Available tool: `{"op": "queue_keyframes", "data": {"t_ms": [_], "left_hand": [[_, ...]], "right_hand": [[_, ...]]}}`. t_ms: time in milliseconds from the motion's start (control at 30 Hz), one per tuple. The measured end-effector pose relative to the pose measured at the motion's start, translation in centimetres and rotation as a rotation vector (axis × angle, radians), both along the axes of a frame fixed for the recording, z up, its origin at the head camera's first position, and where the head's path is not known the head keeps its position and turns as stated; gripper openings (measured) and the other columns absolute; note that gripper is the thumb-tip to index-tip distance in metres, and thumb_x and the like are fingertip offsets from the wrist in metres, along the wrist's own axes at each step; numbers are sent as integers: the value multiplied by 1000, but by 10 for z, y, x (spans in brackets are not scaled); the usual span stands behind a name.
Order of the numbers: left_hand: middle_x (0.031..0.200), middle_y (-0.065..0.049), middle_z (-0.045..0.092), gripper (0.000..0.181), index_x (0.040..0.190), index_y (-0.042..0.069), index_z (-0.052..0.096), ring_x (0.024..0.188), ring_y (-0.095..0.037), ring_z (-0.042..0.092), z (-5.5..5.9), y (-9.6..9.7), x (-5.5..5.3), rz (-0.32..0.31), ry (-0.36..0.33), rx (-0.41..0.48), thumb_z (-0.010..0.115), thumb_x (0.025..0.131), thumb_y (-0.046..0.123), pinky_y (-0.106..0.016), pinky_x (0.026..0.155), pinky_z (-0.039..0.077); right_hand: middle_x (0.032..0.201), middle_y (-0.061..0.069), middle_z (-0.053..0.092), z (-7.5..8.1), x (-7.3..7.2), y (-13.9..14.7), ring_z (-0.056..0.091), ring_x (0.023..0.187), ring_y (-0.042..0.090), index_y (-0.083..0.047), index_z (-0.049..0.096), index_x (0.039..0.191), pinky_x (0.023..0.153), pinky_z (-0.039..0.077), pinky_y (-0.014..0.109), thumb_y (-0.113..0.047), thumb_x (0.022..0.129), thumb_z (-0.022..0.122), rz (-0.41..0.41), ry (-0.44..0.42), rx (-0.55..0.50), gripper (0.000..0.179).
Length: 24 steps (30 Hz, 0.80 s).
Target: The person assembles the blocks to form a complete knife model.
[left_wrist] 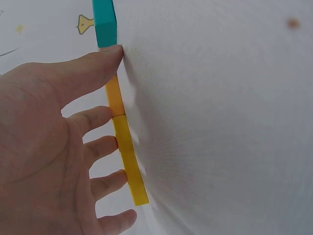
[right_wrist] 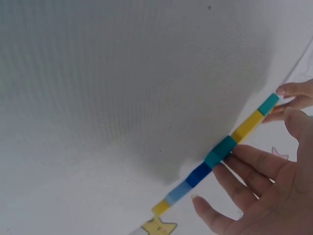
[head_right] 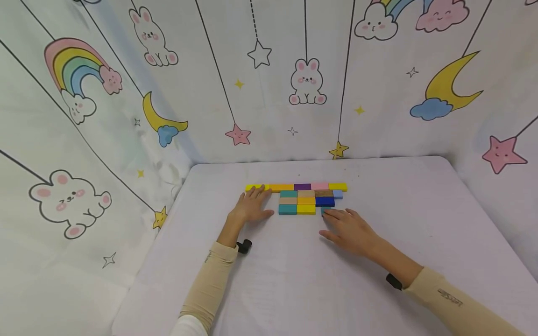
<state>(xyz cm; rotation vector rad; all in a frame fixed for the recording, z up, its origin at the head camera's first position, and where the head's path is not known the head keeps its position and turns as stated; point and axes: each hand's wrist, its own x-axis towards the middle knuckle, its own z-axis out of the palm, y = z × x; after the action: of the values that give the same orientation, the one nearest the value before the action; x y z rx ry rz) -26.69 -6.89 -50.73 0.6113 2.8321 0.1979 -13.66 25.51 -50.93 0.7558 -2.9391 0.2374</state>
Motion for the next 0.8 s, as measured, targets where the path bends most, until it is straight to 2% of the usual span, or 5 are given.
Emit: {"op": "queue_keyframes", "data": {"t_ms": [800], "left_hand": [[174,-5,19,78,166,26,30,160,-37,15,0,-1,-1,-8,-7,5,61,101,55,-64,126,17]], "right_hand": [[152,19,55,-5,-9,-9,53,140,37,-1,54,150,117,36,64,-48,100,68,21,-47,-4,70]]}}
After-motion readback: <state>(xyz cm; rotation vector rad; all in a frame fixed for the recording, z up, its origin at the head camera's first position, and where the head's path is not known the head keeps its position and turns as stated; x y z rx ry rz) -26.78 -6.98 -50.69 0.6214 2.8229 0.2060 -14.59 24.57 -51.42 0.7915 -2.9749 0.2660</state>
